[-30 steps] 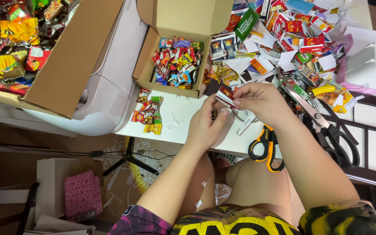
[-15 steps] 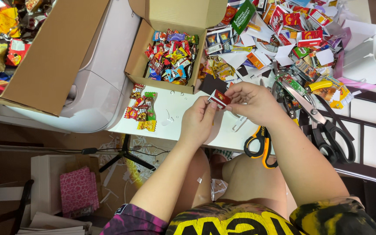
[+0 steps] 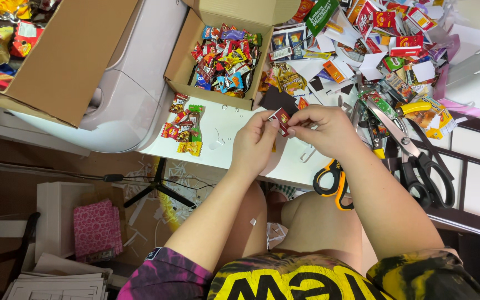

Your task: The person assembles small candy packages by folding printed wrappers around candies, securing them with clear tape, and trimming excess tape with scissors. They handle multiple candies and wrappers, repeatedly applying tape and cutting it to size.

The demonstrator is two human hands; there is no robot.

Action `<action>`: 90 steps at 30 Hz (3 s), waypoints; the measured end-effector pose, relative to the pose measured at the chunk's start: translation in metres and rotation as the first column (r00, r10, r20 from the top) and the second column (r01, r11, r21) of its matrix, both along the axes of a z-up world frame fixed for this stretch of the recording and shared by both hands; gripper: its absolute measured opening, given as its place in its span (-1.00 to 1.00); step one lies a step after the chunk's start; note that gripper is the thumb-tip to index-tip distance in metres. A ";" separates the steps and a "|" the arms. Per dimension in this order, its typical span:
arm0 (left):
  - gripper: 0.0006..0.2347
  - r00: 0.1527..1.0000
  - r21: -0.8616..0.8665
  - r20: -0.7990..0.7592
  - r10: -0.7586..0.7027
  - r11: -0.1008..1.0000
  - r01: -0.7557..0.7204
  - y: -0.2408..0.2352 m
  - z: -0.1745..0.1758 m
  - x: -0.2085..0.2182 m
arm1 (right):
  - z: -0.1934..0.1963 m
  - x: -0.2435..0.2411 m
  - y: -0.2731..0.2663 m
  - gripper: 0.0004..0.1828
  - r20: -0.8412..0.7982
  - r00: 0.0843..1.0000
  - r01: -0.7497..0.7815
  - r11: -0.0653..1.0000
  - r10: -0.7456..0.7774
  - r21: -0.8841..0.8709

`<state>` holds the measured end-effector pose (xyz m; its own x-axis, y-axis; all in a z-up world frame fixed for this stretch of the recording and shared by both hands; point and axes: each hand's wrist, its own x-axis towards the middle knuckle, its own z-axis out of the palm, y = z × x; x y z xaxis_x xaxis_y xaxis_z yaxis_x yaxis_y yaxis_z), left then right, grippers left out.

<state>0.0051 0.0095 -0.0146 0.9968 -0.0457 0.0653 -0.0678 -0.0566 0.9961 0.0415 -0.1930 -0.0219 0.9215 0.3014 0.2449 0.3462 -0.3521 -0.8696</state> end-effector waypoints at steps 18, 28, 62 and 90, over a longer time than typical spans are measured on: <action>-0.81 0.996 0.010 0.036 -0.081 0.997 0.081 0.000 -0.015 0.003 | 0.011 -0.005 0.004 -0.71 0.470 0.874 0.166 0.985 -0.123 -0.050; -0.89 0.999 0.057 0.011 -0.049 0.997 0.048 -0.002 -0.017 0.004 | -0.011 0.002 -0.004 -0.61 0.094 0.992 0.061 0.972 -0.085 0.229; -0.58 0.997 -0.065 0.045 -0.058 0.996 0.061 -0.003 -0.003 -0.001 | 0.008 0.000 0.003 -0.77 0.214 0.977 0.013 1.000 -0.006 -0.029; -0.84 0.996 -0.043 0.006 -0.090 0.995 0.090 -0.002 -0.009 -0.001 | 0.007 -0.001 0.000 -0.81 0.192 0.981 -0.007 1.000 0.005 0.009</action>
<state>0.0042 0.0076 -0.0237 0.9885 -0.1325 0.0728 -0.0743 -0.0069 0.9972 0.0406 -0.1930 -0.0152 0.8553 0.3032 0.4202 0.5092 -0.3415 -0.7900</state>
